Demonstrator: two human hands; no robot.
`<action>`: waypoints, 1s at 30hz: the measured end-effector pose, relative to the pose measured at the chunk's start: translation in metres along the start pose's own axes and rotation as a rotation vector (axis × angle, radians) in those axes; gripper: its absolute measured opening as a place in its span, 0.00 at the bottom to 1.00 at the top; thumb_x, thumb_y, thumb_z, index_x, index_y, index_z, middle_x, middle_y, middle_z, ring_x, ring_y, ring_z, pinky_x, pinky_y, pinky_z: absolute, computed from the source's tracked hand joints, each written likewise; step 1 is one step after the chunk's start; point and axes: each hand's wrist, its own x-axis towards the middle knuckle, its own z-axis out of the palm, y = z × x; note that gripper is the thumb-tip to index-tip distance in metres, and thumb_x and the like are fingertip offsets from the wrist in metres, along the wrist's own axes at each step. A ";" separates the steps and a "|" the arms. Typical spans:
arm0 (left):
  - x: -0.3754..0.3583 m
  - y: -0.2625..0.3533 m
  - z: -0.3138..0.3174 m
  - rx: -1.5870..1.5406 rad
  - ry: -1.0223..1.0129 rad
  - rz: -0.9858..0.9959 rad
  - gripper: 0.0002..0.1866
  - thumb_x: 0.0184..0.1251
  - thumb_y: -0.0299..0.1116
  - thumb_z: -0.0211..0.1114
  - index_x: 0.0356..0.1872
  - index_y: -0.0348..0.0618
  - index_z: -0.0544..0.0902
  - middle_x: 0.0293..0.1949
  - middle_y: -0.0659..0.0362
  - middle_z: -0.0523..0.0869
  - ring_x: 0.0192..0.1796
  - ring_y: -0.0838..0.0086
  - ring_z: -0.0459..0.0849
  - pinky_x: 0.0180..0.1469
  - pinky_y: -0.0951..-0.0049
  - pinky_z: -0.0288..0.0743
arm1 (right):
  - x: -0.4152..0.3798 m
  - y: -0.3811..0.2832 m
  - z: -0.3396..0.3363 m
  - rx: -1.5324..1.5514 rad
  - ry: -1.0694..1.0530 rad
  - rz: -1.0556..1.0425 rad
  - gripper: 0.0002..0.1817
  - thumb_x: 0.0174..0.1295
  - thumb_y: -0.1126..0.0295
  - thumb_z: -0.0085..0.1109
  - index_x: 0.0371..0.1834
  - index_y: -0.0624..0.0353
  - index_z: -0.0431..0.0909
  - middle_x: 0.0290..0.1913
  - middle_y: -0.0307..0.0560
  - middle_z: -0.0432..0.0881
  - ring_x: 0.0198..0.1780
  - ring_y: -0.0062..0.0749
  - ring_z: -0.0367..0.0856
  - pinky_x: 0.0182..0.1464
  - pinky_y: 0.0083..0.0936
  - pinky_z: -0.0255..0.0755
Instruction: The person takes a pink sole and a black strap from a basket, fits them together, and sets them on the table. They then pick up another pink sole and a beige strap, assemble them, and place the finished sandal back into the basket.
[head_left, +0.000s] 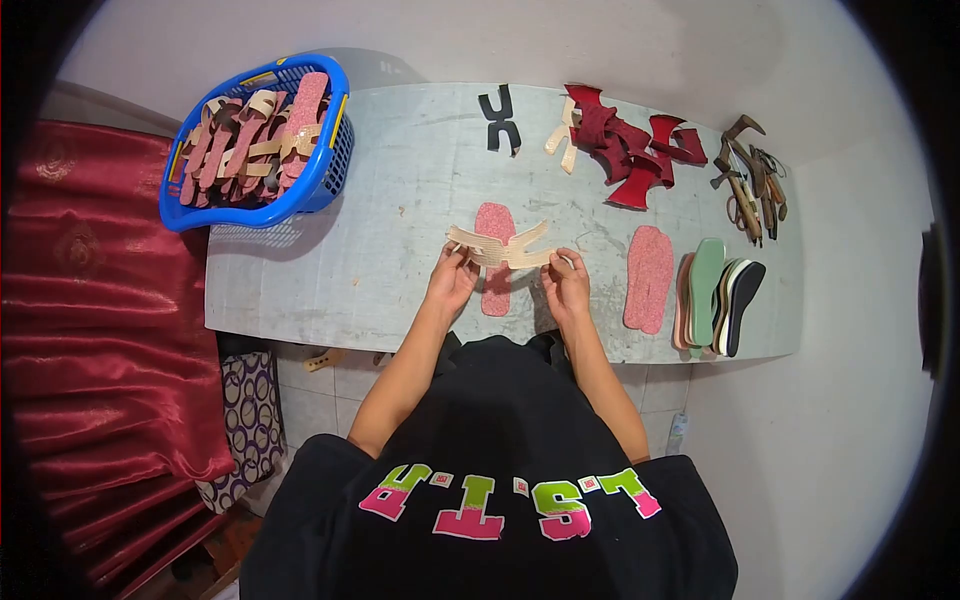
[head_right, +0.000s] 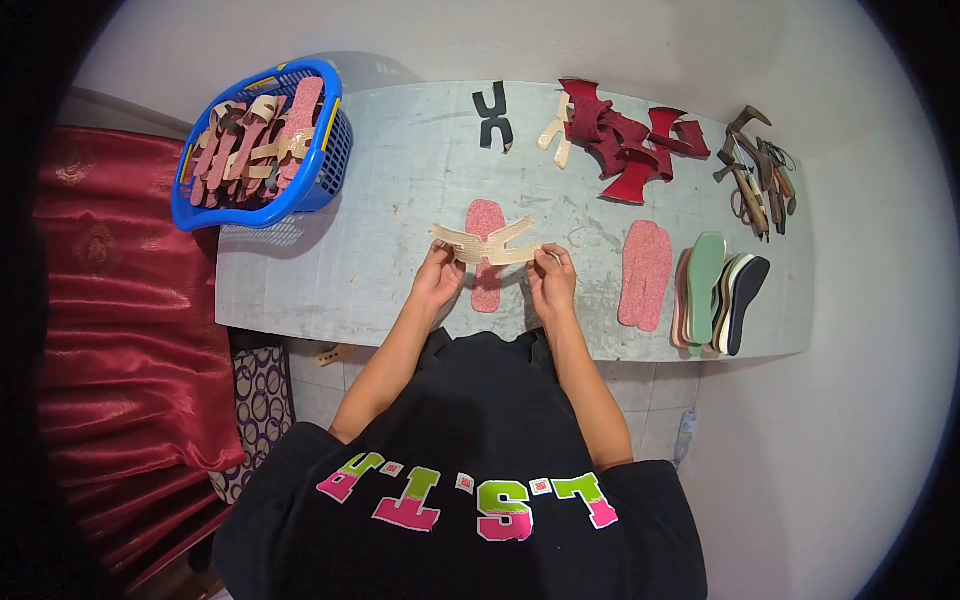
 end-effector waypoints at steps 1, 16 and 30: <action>0.001 0.000 -0.001 0.002 -0.001 -0.004 0.08 0.75 0.28 0.55 0.51 0.47 0.76 0.48 0.62 0.83 0.52 0.73 0.82 0.54 0.73 0.79 | 0.001 0.001 -0.001 -0.002 -0.015 0.003 0.12 0.65 0.80 0.59 0.50 0.59 0.72 0.43 0.44 0.80 0.43 0.26 0.78 0.48 0.22 0.76; 0.011 -0.004 -0.024 -0.008 -0.082 -0.087 0.17 0.74 0.24 0.53 0.61 0.41 0.76 0.54 0.58 0.81 0.56 0.71 0.82 0.59 0.73 0.79 | -0.005 -0.004 -0.001 0.015 0.074 0.081 0.10 0.65 0.80 0.60 0.48 0.61 0.75 0.44 0.45 0.81 0.41 0.28 0.81 0.46 0.23 0.80; 0.037 -0.034 -0.031 1.351 0.252 0.518 0.11 0.72 0.27 0.56 0.41 0.31 0.85 0.37 0.55 0.88 0.37 0.72 0.86 0.44 0.71 0.81 | 0.020 0.030 0.010 -0.339 0.138 -0.025 0.08 0.64 0.82 0.59 0.46 0.68 0.79 0.43 0.48 0.83 0.42 0.28 0.82 0.43 0.21 0.80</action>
